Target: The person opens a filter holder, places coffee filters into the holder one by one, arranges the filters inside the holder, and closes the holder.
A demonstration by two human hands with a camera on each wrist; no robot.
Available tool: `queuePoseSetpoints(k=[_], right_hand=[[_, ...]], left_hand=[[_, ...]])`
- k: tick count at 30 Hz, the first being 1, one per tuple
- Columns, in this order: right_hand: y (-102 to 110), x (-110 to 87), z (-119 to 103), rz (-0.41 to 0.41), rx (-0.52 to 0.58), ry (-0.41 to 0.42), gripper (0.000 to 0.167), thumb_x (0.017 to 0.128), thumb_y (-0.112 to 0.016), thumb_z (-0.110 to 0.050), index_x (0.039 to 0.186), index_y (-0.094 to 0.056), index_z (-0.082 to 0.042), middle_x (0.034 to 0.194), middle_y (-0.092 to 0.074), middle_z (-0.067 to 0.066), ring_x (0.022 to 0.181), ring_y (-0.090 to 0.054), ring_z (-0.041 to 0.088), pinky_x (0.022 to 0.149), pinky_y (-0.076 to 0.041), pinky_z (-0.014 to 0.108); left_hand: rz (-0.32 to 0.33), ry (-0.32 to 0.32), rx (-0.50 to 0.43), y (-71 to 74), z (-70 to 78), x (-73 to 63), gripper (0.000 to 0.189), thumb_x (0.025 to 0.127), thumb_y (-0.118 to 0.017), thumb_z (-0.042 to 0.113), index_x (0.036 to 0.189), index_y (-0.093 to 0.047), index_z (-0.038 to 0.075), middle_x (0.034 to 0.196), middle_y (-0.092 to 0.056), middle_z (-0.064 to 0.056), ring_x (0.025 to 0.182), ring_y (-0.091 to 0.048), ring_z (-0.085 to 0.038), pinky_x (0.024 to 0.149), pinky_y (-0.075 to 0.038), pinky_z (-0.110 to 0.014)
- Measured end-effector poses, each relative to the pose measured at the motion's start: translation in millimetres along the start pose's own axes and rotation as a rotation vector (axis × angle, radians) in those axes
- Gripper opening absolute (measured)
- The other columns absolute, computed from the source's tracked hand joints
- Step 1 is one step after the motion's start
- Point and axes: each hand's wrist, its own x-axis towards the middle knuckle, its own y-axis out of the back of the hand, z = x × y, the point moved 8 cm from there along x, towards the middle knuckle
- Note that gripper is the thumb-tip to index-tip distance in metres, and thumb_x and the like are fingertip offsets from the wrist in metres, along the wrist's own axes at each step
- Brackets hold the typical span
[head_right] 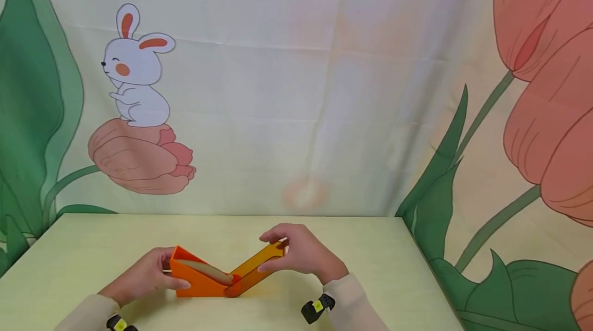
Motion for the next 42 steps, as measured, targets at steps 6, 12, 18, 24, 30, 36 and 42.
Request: queuePoseSetpoints(k=[6, 12, 18, 24, 30, 36, 42], right_hand=[[-2.4, -10.2, 28.1, 0.022, 0.166, -0.035, 0.043, 0.081, -0.089, -0.028, 0.119, -0.070, -0.021, 0.115, -0.072, -0.004, 0.105, -0.067, 0.016, 0.094, -0.057, 0.028], [-6.6, -16.6, 45.2, 0.055, 0.360, -0.057, 0.042, 0.082, -0.088, -0.018, 0.117, -0.069, -0.011, 0.119, -0.071, 0.009, 0.106, -0.070, 0.025, 0.096, -0.057, 0.030], [-11.6, -21.7, 55.7, 0.082, 0.440, -0.072, 0.041, 0.081, -0.088, -0.014, 0.116, -0.069, -0.008, 0.119, -0.072, 0.012, 0.105, -0.072, 0.025, 0.096, -0.059, 0.034], [-12.6, -22.0, 55.3, 0.132, 0.454, -0.048, 0.037, 0.082, -0.087, -0.015, 0.115, -0.072, -0.007, 0.118, -0.074, 0.014, 0.104, -0.072, 0.023, 0.096, -0.057, 0.027], [-13.3, -16.3, 46.8, 0.183, 0.454, 0.000, 0.035, 0.083, -0.087, -0.016, 0.114, -0.074, -0.006, 0.115, -0.074, 0.016, 0.103, -0.073, 0.022, 0.096, -0.057, 0.025], [-10.1, -10.3, 34.0, 0.228, 0.467, 0.015, 0.034, 0.083, -0.087, -0.016, 0.113, -0.075, -0.007, 0.115, -0.075, 0.016, 0.102, -0.073, 0.022, 0.095, -0.058, 0.026], [-11.2, -5.0, 25.7, 0.224, 0.464, 0.035, 0.035, 0.083, -0.087, -0.019, 0.114, -0.074, -0.009, 0.115, -0.074, 0.015, 0.101, -0.072, 0.023, 0.095, -0.058, 0.027]], left_hand=[[0.000, -0.003, -0.006, 0.2, 0.5, -0.2, 0.054, 0.076, -0.091, 0.025, 0.124, -0.070, 0.011, 0.116, -0.075, -0.003, 0.102, -0.065, -0.021, 0.094, -0.051, -0.039], [0.005, 0.001, -0.002, 0.2, 0.5, -0.2, 0.055, 0.076, -0.091, 0.025, 0.124, -0.070, 0.011, 0.116, -0.075, -0.003, 0.102, -0.066, -0.020, 0.096, -0.052, -0.041], [0.013, 0.018, 0.009, 0.1, 0.2, -0.3, 0.055, 0.075, -0.091, 0.024, 0.124, -0.070, 0.011, 0.116, -0.075, -0.003, 0.102, -0.066, -0.020, 0.098, -0.053, -0.046], [0.010, 0.011, 0.011, 0.4, 1.0, -0.5, 0.055, 0.075, -0.091, 0.023, 0.124, -0.069, 0.010, 0.115, -0.075, -0.003, 0.100, -0.067, -0.020, 0.096, -0.054, -0.043], [0.010, 0.000, -0.003, 0.7, 1.9, -1.6, 0.057, 0.075, -0.091, 0.024, 0.125, -0.069, 0.008, 0.116, -0.075, -0.005, 0.100, -0.068, -0.020, 0.097, -0.056, -0.043], [0.004, -0.013, -0.015, -0.7, 1.8, 0.6, 0.056, 0.077, -0.091, 0.025, 0.125, -0.068, 0.008, 0.116, -0.075, -0.005, 0.100, -0.068, -0.021, 0.095, -0.055, -0.039], [0.003, -0.011, -0.010, -0.8, 1.0, 2.1, 0.056, 0.077, -0.091, 0.026, 0.125, -0.068, 0.009, 0.116, -0.075, -0.004, 0.100, -0.068, -0.020, 0.094, -0.056, -0.039]])
